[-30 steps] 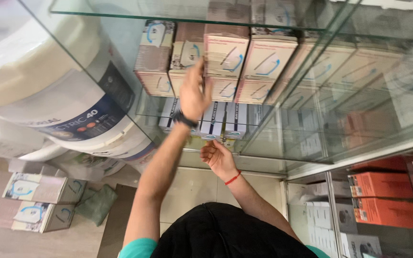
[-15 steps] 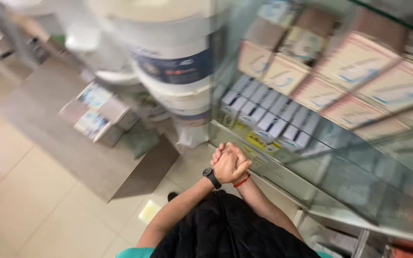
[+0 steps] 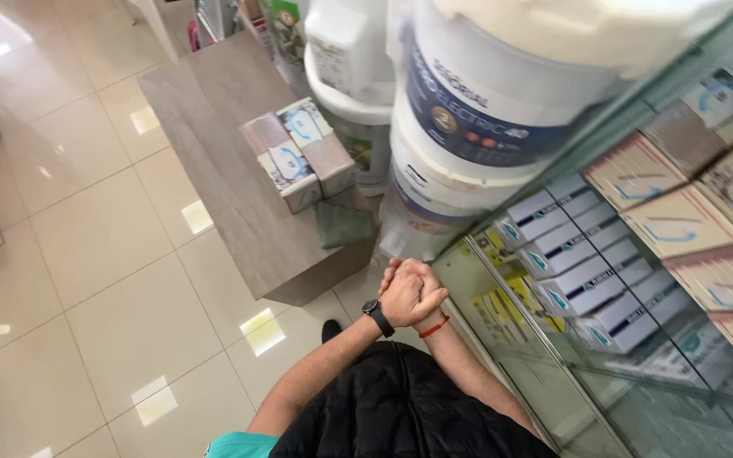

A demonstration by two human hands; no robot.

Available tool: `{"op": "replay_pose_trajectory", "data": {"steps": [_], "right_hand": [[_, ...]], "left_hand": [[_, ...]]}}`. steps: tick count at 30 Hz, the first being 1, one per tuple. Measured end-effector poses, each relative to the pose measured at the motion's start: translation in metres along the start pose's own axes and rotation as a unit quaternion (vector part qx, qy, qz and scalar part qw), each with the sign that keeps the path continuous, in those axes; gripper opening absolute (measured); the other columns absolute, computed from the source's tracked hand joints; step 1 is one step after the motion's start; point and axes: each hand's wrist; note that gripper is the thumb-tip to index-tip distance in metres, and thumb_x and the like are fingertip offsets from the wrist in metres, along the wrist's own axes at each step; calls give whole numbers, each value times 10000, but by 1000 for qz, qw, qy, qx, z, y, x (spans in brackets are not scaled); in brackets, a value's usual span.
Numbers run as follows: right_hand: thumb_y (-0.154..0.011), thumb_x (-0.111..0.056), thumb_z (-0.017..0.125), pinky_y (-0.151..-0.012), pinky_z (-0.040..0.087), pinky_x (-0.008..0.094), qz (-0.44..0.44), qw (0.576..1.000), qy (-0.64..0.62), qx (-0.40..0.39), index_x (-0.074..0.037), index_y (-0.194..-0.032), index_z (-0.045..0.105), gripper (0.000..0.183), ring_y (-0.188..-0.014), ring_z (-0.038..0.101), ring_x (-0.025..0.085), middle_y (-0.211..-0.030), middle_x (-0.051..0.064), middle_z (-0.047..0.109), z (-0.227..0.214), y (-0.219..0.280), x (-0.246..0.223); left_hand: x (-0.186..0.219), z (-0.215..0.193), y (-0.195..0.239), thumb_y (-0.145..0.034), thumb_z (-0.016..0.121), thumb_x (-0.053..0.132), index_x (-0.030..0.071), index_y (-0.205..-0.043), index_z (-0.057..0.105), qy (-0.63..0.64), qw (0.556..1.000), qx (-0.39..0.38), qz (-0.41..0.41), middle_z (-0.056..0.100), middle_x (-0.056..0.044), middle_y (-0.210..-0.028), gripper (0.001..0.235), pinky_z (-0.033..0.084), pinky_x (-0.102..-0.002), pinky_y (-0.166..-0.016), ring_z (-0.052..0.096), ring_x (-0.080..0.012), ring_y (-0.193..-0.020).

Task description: The person moves boxed items from a table and places them onto a glass shelf, then wipes the table with a cloth.

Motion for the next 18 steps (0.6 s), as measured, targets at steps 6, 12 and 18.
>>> {"op": "replay_pose_trajectory", "data": {"steps": [6,12,18], "right_hand": [[-1220,-527,876,-1114,709,498,3,997,80,12,-92,-1602,858,579,-1295,879,324,-1420,221,937,51,-33,11],[-1205,-514,927,-1128,700,487,3,988,150,21,-80,-1649,850,626,-1315,864,311,-1438,228,928,107,-84,12],[-1189,-501,978,-1142,691,476,-7,974,225,0,-68,-1696,842,680,-1335,849,298,-1456,234,918,158,-129,16]], "left_hand": [[-29,-66,9,-1293,642,614,47,-1259,824,-12,998,59,37,924,-193,-1302,597,475,-685,-1406,842,-439,-1403],[-63,-127,33,-1267,612,781,-52,-1746,704,-140,984,59,-92,692,-329,-1835,965,376,-673,-1495,597,-539,-1736],[-66,-215,43,-1264,570,842,-116,-1919,441,-69,950,14,-304,486,-433,-1941,1168,413,-687,-1472,526,-613,-1773]]}}
Point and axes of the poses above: each hand's wrist, its own y-axis away from the middle knuckle, its own z-axis out of the palm, x = y × z
